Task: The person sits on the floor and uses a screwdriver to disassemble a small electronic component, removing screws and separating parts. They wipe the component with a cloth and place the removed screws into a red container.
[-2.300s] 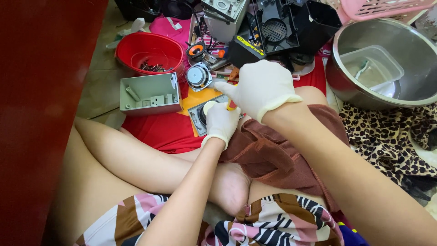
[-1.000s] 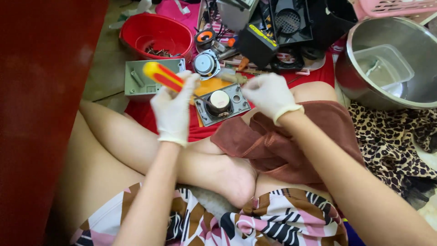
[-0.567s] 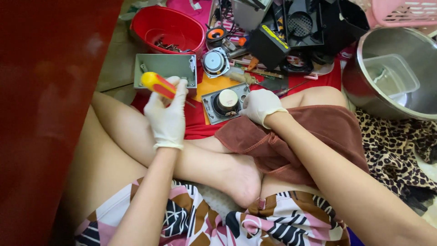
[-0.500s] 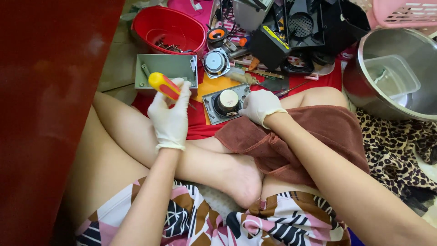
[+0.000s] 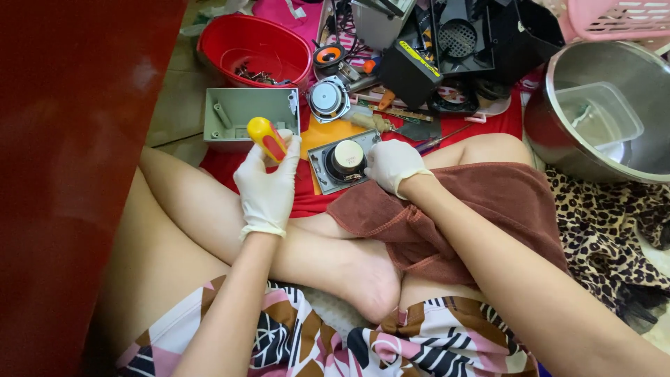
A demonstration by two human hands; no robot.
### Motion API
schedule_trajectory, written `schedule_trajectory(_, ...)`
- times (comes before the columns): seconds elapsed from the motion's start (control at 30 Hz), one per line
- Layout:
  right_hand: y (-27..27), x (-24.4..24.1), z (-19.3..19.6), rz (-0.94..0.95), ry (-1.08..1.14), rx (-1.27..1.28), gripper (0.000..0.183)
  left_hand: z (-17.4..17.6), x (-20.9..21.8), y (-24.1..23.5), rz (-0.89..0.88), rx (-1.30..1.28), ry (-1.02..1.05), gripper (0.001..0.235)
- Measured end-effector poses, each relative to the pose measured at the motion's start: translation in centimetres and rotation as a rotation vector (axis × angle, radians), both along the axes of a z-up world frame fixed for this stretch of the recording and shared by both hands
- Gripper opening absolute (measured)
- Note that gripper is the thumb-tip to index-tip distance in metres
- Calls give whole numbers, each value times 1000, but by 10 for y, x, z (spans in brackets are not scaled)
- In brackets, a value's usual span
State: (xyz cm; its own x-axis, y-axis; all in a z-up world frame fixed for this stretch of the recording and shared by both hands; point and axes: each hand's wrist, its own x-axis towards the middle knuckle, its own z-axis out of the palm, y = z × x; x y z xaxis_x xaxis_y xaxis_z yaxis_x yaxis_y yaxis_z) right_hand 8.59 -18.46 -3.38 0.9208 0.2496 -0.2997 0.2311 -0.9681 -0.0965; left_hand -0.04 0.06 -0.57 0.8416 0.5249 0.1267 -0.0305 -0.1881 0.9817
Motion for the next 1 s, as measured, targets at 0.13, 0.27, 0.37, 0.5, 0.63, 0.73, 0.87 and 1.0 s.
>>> schedule_trajectory(0.13, 0, 4, 0, -16, -5, -37, 25, 6, -1, -3, -23, -4, 44, 25)
schedule_trajectory(0.27, 3, 1, 5, -23, -20, -65, 26, 6, -2, -3, -27, -28, 59, 26)
schedule_trajectory(0.37, 1, 4, 2, -79, -12, -31, 29, 7, -2, -3, -33, -17, 66, 26)
schedule_trajectory(0.5, -4, 3, 12, -209, -69, 38, 26, 5, -2, -1, -20, -13, 42, 24)
schedule_trajectory(0.63, -4, 22, 16, -326, -194, 222, 21, -1, 0, 1, 31, 52, -12, 22)
schedule_trajectory(0.73, 27, 45, 47, -231, -275, 332, 22, 4, 0, 3, 44, 5, 34, 21)
schedule_trajectory(0.87, 68, 77, 76, 224, -732, 545, 20, 7, -1, 5, 5, 106, -109, 23)
schedule_trajectory(1.0, 94, 77, 101, 22, -421, 760, 24, 8, -2, 7, 21, 129, -109, 22)
